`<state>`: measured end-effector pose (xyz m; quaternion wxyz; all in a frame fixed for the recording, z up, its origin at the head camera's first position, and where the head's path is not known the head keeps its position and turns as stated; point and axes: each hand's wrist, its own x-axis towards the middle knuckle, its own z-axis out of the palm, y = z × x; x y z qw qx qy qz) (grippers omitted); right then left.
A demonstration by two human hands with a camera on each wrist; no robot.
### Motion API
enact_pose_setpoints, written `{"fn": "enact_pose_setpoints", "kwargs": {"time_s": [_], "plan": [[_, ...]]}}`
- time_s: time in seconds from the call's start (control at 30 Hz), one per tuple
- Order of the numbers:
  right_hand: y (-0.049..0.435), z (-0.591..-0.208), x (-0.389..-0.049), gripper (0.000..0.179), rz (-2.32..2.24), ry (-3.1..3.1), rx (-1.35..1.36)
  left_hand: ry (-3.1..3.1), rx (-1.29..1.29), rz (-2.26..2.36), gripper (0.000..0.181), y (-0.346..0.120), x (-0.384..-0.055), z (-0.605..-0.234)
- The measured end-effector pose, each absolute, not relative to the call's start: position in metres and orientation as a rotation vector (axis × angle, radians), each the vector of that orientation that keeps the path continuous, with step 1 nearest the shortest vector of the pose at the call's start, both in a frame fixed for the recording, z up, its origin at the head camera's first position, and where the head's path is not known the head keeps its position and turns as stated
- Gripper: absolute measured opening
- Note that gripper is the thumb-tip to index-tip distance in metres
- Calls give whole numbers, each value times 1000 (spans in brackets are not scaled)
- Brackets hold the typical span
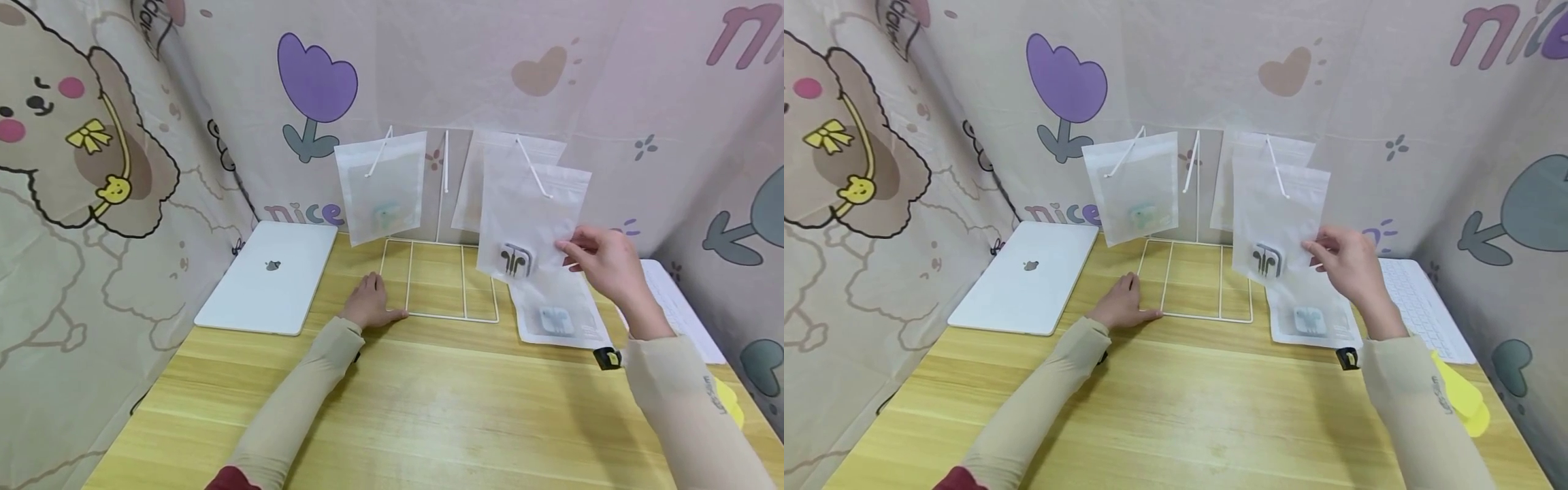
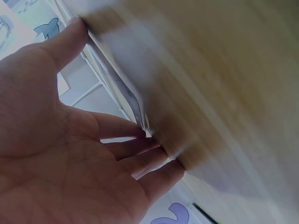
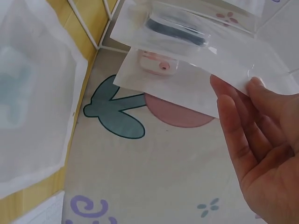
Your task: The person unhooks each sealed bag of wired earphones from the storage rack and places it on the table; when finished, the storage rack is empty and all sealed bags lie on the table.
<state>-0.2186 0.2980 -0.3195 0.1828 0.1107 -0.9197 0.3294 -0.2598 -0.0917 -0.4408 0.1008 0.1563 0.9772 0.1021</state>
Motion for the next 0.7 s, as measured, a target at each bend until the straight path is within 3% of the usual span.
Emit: {"fn": "enact_pose_setpoints", "kwargs": {"time_s": [0.4,0.7], "plan": [[300,-322,-202,9,932,-2586,309,2878,455,297,108,-91,-260,-439],[307,-326,-186,16,1003,-2615,289,2860,427,294,109,-91,-263,-442]]}}
